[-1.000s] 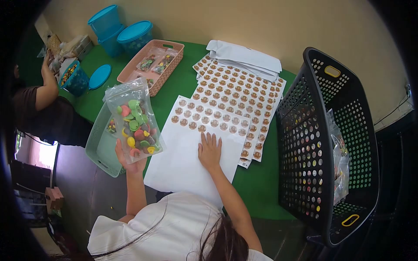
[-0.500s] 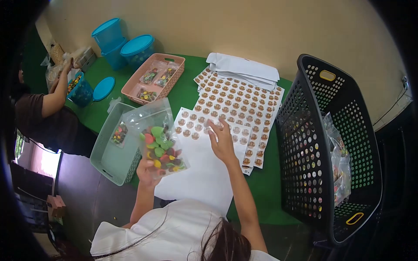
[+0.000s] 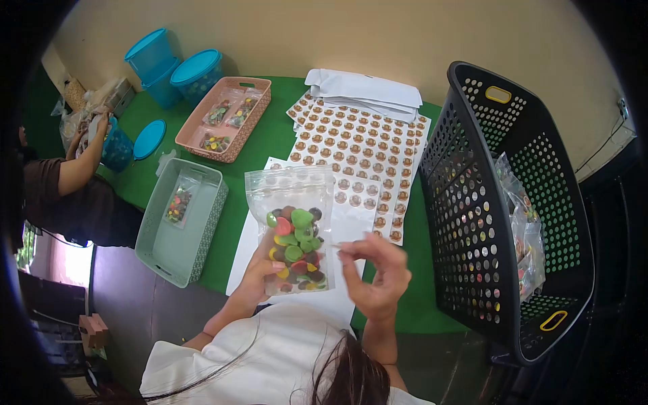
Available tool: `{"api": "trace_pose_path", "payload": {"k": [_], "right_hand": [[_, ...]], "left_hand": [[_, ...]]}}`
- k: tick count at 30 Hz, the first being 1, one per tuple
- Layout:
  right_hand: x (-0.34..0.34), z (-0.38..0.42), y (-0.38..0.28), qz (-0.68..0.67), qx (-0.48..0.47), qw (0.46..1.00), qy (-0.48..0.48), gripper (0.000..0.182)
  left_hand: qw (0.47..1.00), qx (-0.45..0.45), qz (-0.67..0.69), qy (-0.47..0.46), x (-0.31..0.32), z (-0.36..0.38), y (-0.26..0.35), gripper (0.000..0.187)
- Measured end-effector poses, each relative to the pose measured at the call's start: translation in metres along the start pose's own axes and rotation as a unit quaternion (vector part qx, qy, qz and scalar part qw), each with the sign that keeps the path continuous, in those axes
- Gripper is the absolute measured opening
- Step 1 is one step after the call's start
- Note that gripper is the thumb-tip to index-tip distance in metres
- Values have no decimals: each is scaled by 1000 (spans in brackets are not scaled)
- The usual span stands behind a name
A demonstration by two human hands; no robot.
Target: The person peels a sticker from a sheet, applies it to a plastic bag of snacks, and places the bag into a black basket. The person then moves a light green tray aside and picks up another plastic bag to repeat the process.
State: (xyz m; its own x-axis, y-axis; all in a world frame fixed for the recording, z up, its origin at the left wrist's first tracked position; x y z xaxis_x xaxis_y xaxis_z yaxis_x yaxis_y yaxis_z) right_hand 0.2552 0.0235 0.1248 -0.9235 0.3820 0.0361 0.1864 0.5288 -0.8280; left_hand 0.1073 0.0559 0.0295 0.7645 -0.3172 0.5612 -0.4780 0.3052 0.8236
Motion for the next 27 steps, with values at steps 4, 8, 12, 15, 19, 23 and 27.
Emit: {"api": "trace_pose_path", "payload": {"k": [4,8,12,15,19,23,27], "right_hand": [[30,6,-34,112,-96,983,-105,24],[45,15,-38,101,-108,980,-135,25],[49,20,-37,87,-118,980,-132,26],[46,26,-38,74,-142,978,-132,26],[48,26,-39,85,-142,976,-144,26],[48,24,-39,77,-134,978,-140,27],[49,23,-36,67,-133,978,-149,27]], "left_hand": [[998,1,65,-4,5,9,4,71],[999,-30,41,-3,4,16,3,73],[999,0,39,-21,5,13,7,72],[999,6,45,-30,2,13,2,70],[999,25,31,-27,4,11,5,66],[998,27,37,-39,3,10,1,65],[999,31,26,-37,4,10,1,64]]}}
Point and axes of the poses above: each hand's wrist, its own z-axis away from the middle knuckle, its own x-axis out of the palm, y = z × x, the point moved 10 cm from there along -z, towards the middle knuckle, and after that the axes turned 7 degrees about x, right-handed, at the moved point
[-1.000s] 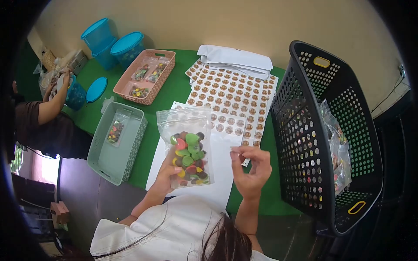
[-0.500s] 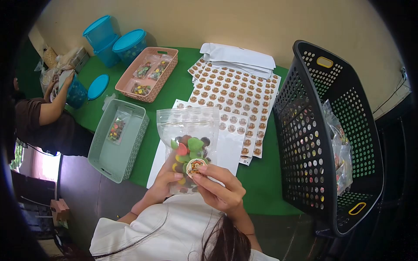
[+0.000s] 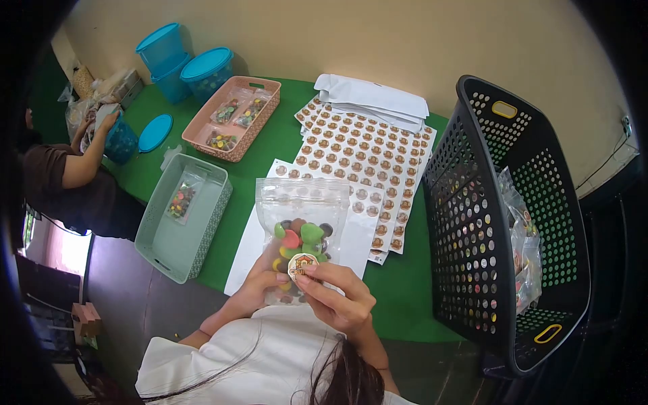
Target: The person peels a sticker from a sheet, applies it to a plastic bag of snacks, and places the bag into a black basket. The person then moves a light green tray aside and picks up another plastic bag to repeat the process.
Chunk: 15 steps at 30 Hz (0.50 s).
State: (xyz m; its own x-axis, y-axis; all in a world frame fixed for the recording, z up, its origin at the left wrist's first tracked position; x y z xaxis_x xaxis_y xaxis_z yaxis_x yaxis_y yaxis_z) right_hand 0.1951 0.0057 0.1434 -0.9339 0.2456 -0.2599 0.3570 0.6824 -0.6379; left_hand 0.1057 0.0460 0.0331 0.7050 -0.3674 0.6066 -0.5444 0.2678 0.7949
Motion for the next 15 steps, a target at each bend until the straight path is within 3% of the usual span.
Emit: {"api": "trace_pose_path", "payload": {"k": [15], "right_hand": [[6,-7,12,-1,31,999,-25,22]], "left_hand": [[999,30,-13,37,-3,-3,9,57]]}}
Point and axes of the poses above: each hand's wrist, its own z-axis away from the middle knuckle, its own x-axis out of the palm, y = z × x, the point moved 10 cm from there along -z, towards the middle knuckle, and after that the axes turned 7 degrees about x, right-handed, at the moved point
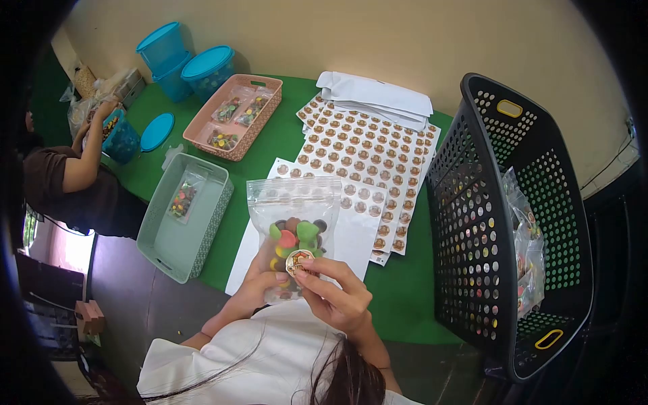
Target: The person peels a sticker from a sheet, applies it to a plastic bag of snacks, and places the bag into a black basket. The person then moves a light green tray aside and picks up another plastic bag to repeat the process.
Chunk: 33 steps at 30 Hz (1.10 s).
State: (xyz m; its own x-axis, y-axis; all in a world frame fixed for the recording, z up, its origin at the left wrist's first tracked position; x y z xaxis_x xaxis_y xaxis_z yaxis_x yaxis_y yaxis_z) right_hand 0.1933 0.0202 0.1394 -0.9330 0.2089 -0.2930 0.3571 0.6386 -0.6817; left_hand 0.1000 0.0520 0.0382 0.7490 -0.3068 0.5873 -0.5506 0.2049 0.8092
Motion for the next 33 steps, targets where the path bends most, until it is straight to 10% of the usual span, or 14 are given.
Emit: {"api": "trace_pose_path", "payload": {"k": [13,33], "right_hand": [[1,1,6,15,33,999,-6,24],[23,20,17,104,4,987,-119,38]], "left_hand": [[960,124,-243,-64,4,-1,24,54],[1000,-17,-13,-9,-4,10,-5,67]]}}
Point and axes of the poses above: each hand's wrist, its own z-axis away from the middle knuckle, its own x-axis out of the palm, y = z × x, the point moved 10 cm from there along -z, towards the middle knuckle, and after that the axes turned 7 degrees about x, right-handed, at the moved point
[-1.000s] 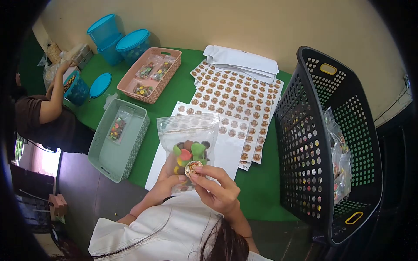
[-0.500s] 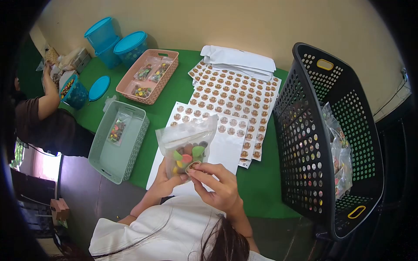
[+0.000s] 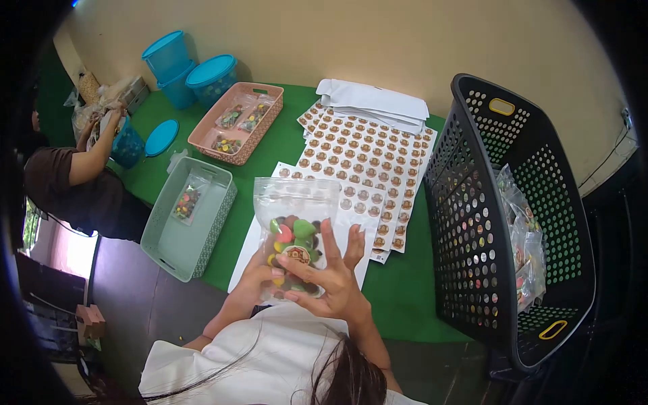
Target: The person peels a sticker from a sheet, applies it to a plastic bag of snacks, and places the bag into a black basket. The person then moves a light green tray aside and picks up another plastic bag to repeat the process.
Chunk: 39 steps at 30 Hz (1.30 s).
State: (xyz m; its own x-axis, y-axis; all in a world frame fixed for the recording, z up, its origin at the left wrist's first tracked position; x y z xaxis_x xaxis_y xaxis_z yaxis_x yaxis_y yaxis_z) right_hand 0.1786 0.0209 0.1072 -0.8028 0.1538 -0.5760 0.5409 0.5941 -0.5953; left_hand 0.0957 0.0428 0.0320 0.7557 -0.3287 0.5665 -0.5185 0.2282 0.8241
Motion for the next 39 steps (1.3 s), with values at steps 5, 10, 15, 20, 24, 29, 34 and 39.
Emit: {"api": "trace_pose_path", "payload": {"k": [5,10,15,20,24,29,34,39], "right_hand": [[4,4,-7,4,-13,1000,-11,37],[0,7,2,18,-2,1000,-1,36],[7,12,1,47,6,999,-17,36],[13,14,1,47,19,998,-46,34],[1,11,17,58,36,997,-19,36],[-6,6,18,40,41,998,7,33],[10,8,17,86,38,995,-41,34],[15,6,19,71,46,995,-52,34]], "left_hand": [[999,0,-15,47,-5,7,4,75],[994,-73,-81,-4,9,15,-13,55],[995,-74,-71,-14,6,14,-22,53],[1000,-7,-16,21,-4,3,-9,70],[995,-62,-73,28,2,4,-11,67],[986,-114,-121,-1,9,3,-28,64],[990,-120,-73,-8,2,3,-38,58],[998,-28,-33,49,-14,-5,-10,55]]}}
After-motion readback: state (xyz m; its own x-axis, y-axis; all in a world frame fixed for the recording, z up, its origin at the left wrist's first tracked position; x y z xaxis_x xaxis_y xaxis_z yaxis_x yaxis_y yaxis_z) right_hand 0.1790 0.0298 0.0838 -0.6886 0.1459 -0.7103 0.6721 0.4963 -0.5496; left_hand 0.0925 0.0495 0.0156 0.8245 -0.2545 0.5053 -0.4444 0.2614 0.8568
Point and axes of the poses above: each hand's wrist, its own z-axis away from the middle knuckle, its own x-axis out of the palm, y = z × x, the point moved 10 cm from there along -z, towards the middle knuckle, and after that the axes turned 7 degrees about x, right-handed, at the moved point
